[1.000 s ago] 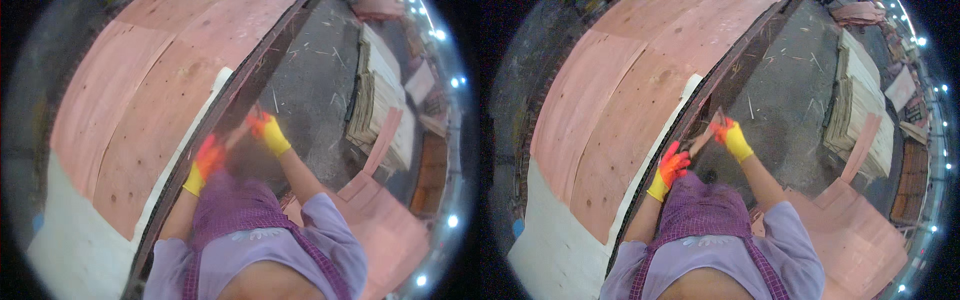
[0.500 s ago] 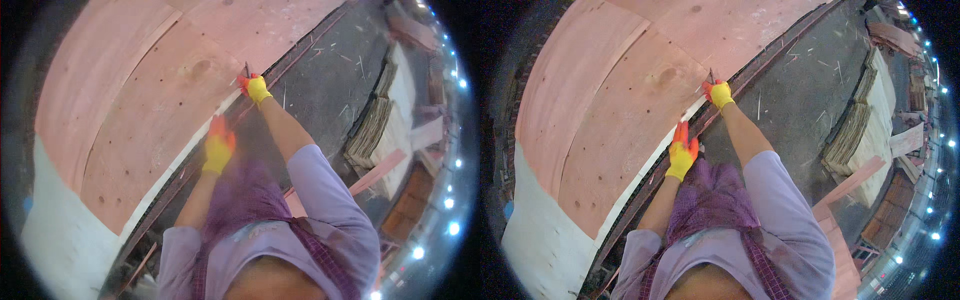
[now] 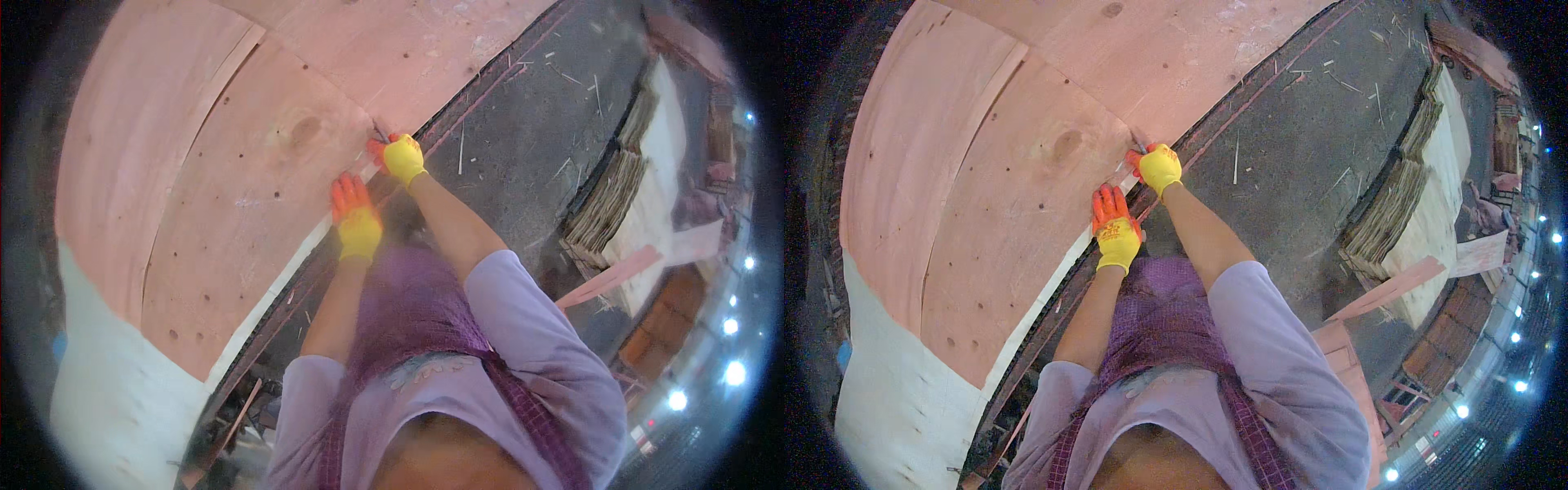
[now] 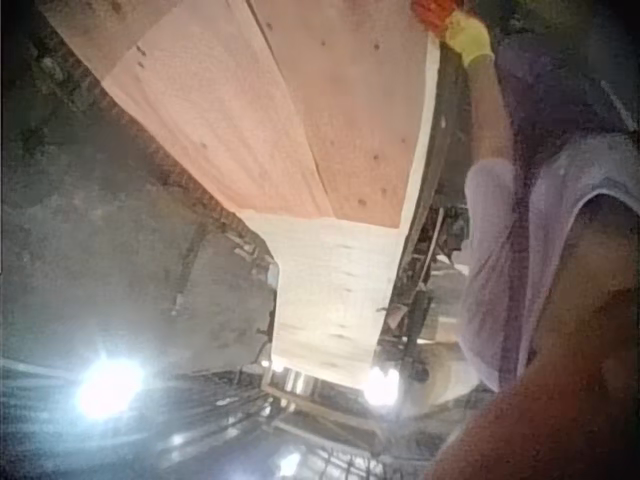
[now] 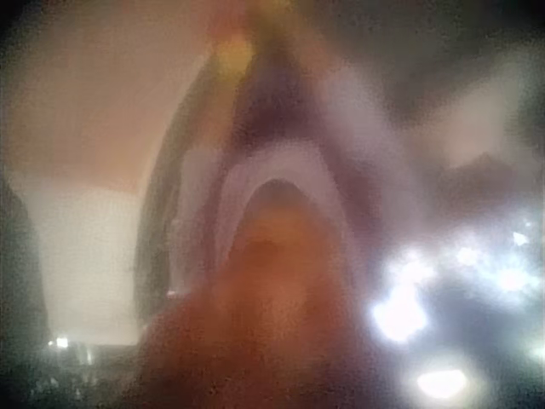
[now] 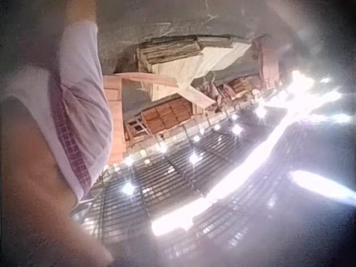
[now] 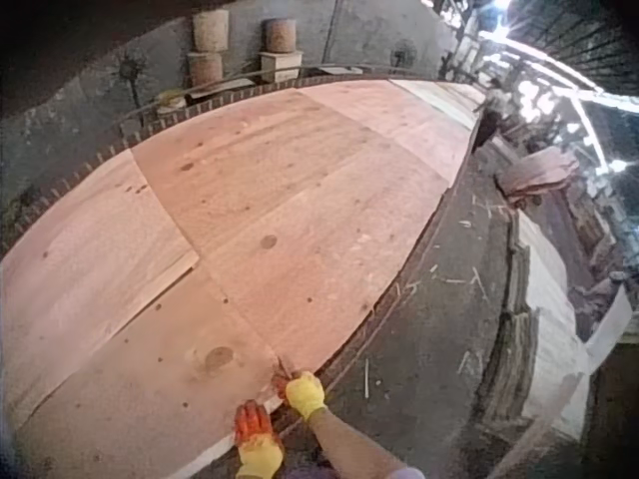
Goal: The person repeatedly picks up wood veneer sheets from a stack and lays them across a wooden board on a conveyor, aligning and smoothing the sheets by hand.
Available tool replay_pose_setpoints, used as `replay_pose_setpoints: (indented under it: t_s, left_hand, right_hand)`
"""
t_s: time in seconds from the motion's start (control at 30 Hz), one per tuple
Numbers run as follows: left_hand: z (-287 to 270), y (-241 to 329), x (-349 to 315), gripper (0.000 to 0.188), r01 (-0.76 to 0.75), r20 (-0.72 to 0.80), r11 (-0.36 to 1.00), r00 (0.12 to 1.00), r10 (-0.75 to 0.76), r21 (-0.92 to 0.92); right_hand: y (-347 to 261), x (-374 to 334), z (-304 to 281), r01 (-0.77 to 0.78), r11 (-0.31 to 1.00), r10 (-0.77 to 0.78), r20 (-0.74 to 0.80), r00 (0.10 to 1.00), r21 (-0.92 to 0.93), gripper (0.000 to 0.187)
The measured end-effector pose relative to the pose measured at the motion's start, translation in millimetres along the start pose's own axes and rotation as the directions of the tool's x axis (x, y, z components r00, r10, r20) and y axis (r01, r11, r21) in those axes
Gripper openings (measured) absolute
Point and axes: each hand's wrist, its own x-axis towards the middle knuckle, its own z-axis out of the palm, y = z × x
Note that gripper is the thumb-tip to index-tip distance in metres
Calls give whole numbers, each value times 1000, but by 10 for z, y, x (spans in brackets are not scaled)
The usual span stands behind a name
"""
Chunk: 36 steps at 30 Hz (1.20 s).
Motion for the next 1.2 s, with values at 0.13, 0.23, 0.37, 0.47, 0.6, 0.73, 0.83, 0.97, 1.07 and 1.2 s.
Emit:
replay_pose_setpoints:
  t_s: [0.13, 0.23, 0.37, 0.47, 0.6, 0.73, 0.83, 0.97, 1.07, 1.2]
  left_hand:
    - [61, -79, 3, 74, 15, 40, 1000, 999, -14, -5]
    - [7, -44, 26, 76, -37, 65, 997, 997, 33, 69]
    - [81, 33, 98, 77, 9, 113, 970, 993, -37, 243]
    - [144, 145, 143, 79, 13, 98, 913, 993, -58, 408]
    - [-20, 235, 189, 82, 45, 60, 958, 996, -64, 283]
    - [92, 201, 274, 79, 89, 107, 989, 989, -102, 119]
    - [495, -488, 439, 35, -57, -148, 757, 988, -53, -651]
    - [283, -1381, 302, 41, 229, 17, 921, 972, -236, -315]
    - [483, -1056, 346, 47, 352, 107, 920, 935, -338, -174]
    - [759, -347, 230, 55, 343, 29, 939, 938, -344, 34]
  right_hand:
    - [7, -24, 23, 214, 946, -211, 37, 977, -243, 32]
    - [-73, 14, -41, -74, 984, 78, 19, 997, -162, 34]
    - [-87, 122, -37, 158, 820, -209, -30, 978, -550, 43]
    - [-43, 210, -128, 179, 826, -274, -103, 956, -535, 45]
    - [118, 30, -785, -24, 672, -19, 49, 999, 740, 40]
    - [1045, -507, -1817, 60, 550, 95, -134, 986, 833, 40]
    - [2256, -1195, -2405, 236, 471, 39, -287, 957, 850, 36]
    - [3820, -2246, -2690, 311, 220, 380, -375, 846, 925, 33]
    - [5807, -3050, -2657, 378, 231, 501, -443, 744, 897, 32]
    - [5936, -4004, -2735, 520, 7, 795, -320, 516, 854, 32]
